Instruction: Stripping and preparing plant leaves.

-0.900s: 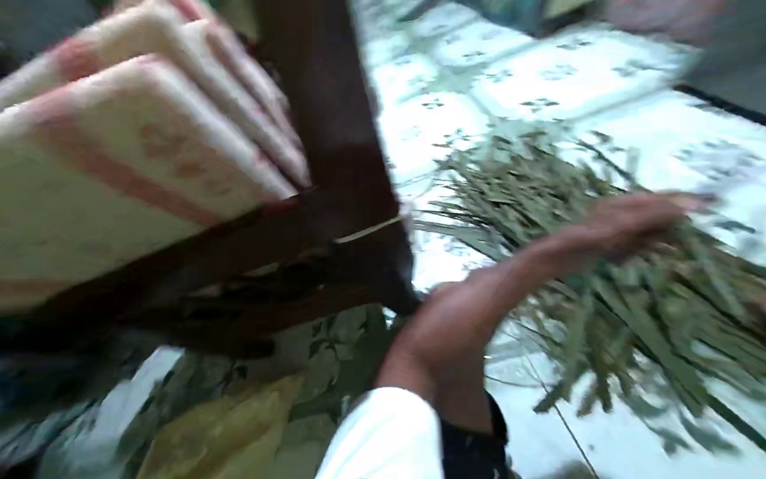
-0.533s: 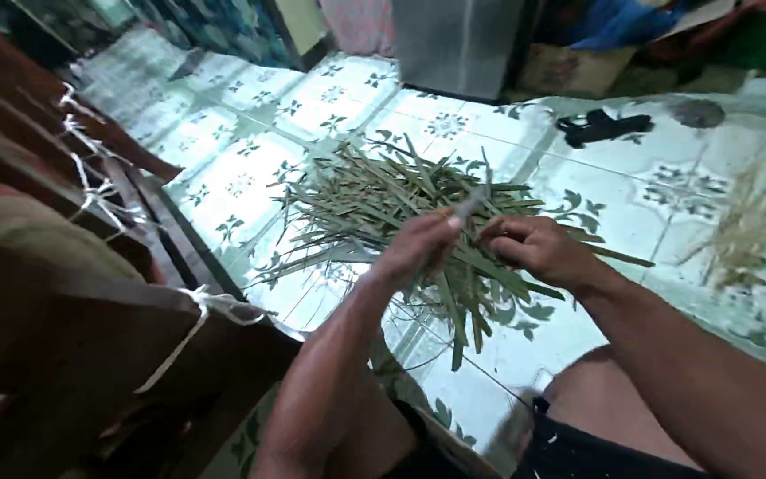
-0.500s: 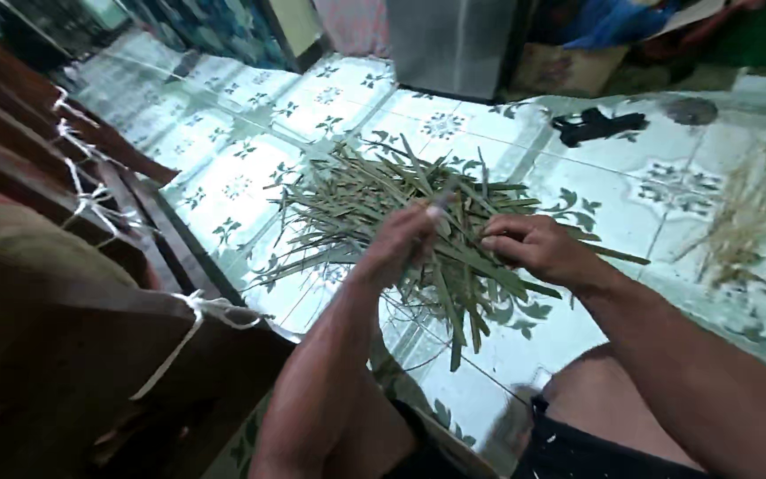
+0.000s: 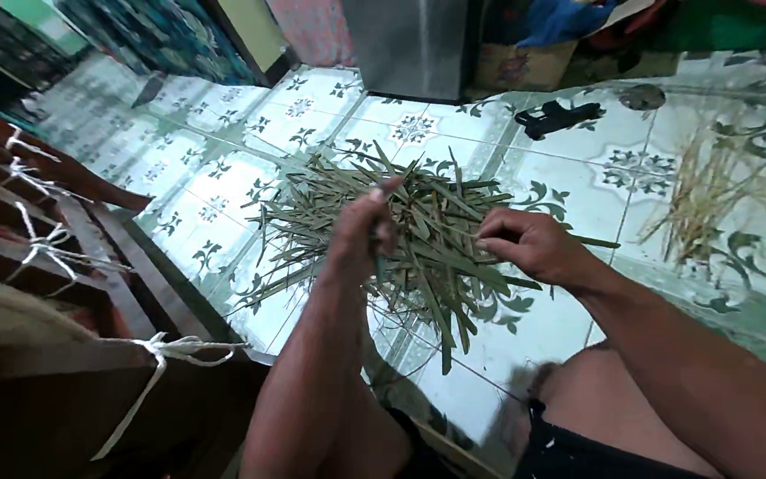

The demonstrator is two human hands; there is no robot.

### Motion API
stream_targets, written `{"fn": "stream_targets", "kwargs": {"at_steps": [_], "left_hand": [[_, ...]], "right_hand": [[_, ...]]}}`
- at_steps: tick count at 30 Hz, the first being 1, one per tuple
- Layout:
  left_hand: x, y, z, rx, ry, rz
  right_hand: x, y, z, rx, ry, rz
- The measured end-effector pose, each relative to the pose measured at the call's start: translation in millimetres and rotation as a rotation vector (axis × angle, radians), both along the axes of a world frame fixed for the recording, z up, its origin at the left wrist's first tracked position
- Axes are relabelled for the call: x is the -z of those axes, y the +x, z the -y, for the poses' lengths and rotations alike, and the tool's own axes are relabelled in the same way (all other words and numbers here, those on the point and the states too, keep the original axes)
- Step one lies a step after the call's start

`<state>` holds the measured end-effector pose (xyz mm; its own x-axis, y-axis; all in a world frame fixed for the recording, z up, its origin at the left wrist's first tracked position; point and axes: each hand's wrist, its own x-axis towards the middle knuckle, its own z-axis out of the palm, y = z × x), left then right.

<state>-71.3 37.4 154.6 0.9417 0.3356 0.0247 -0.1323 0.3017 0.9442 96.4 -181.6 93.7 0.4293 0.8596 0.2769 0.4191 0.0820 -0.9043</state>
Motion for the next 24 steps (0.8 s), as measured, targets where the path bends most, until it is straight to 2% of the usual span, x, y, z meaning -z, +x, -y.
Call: {"fn": "stream_targets", "kwargs": {"at_steps": [3,6,8,13,15,19,21,24], "left_hand": [[9,0,-2,-0.032,-0.032,0.014],[20,13,36,0.124,0.073,-0.219],[16,19,48,0.202,0.123,-0.273],[4,9,0,0.042,-0.093,0.062],[9,8,2,0.03,-0.109,0.047],[12,15,36,0.163,-0.004,-0.151],[7,13,26,0.165,0.004,-0.111],[-7,-6,-15,0.047,-0.049,0.07]], "right_hand": [[4,0,2,0.036,-0.003,-0.002],[3,-4,2,0.062,-0.001,-0.054],[-1,-4,6,0.061,0.012,-0.079],[0,6,19,0.033,0.004,-0.087],[2,7,20,0.028,-0.003,-0.097],[2,8,20,0.001,0.016,-0.086],[4,16,27,-0.021,0.031,-0.066],[9,34,46,-0.058,0.043,-0.028]]}}
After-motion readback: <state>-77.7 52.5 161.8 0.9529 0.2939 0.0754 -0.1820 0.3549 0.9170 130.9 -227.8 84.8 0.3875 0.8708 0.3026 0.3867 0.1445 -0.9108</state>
